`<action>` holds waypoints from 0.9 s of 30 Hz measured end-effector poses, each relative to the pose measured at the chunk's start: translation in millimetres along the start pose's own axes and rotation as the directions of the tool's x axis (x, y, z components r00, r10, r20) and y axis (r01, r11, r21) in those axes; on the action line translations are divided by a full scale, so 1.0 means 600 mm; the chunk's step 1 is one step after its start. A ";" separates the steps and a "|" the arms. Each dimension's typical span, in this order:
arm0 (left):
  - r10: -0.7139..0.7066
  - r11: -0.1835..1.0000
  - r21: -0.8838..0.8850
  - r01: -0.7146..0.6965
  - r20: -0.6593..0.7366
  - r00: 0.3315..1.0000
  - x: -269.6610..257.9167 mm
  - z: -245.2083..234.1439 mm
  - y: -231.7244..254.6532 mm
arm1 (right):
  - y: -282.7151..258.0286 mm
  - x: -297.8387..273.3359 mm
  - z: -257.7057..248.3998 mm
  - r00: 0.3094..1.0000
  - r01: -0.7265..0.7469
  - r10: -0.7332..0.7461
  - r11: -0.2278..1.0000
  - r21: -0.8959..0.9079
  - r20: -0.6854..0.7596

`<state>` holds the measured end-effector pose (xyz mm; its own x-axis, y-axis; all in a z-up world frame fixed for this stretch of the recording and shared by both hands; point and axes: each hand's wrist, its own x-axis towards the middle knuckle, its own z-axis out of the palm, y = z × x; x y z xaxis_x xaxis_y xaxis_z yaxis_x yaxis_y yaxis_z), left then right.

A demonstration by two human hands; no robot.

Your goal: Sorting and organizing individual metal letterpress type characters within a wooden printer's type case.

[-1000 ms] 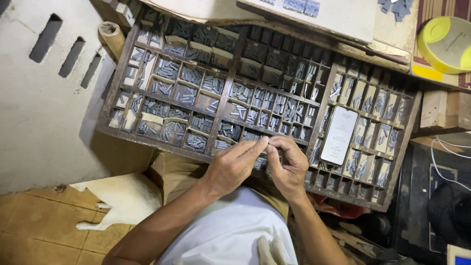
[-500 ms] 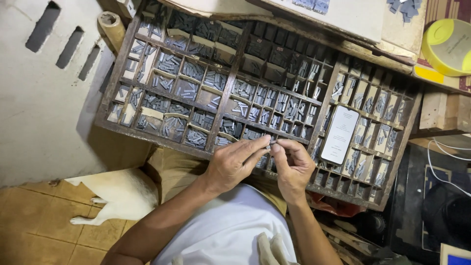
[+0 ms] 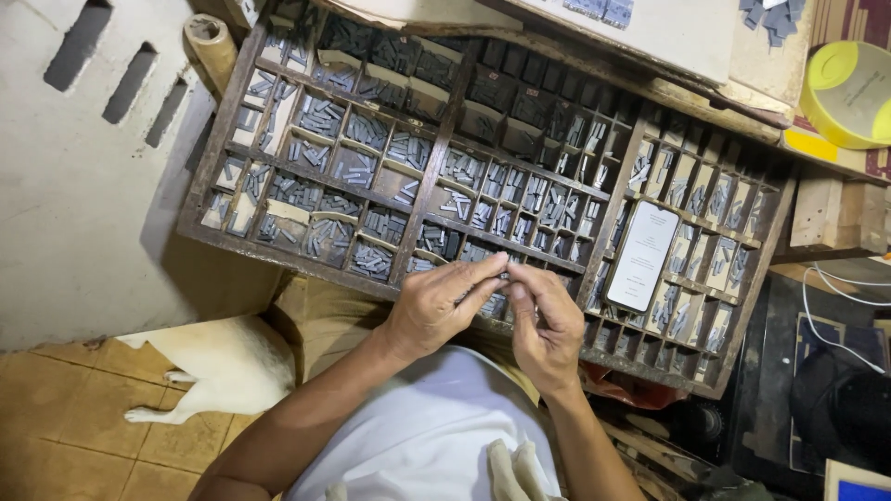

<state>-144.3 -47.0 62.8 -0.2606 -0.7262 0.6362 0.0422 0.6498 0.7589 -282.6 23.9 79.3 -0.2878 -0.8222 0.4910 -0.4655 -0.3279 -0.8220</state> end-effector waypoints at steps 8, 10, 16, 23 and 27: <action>-0.181 0.952 -0.249 0.176 0.006 0.984 0.014 0.001 0.018 | 0.003 -0.018 -0.011 0.993 -0.102 0.106 0.990 0.092 -0.045; -0.163 0.959 -0.232 0.162 0.015 0.987 0.020 0.000 0.022 | 0.003 -0.017 -0.011 0.993 -0.105 0.109 0.990 0.096 -0.041; -0.563 0.726 -0.352 0.591 0.190 0.805 0.038 -0.012 0.029 | 0.011 -0.015 -0.021 0.997 -0.078 0.079 0.994 0.071 -0.006; -0.794 0.296 -0.543 0.786 0.318 0.519 0.037 -0.001 0.016 | 0.008 -0.012 -0.022 0.995 -0.081 0.077 0.993 0.083 0.059; -0.771 0.336 -0.526 0.781 0.323 0.550 0.031 0.009 0.006 | 0.006 -0.010 -0.020 0.996 -0.088 0.086 0.993 0.075 0.028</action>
<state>-154.4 -57.0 76.7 -0.4870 -0.8273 -0.2799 0.3184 -0.4667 0.8251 -292.6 32.9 76.6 -0.3038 -0.8600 0.4099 -0.3743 -0.2880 -0.8815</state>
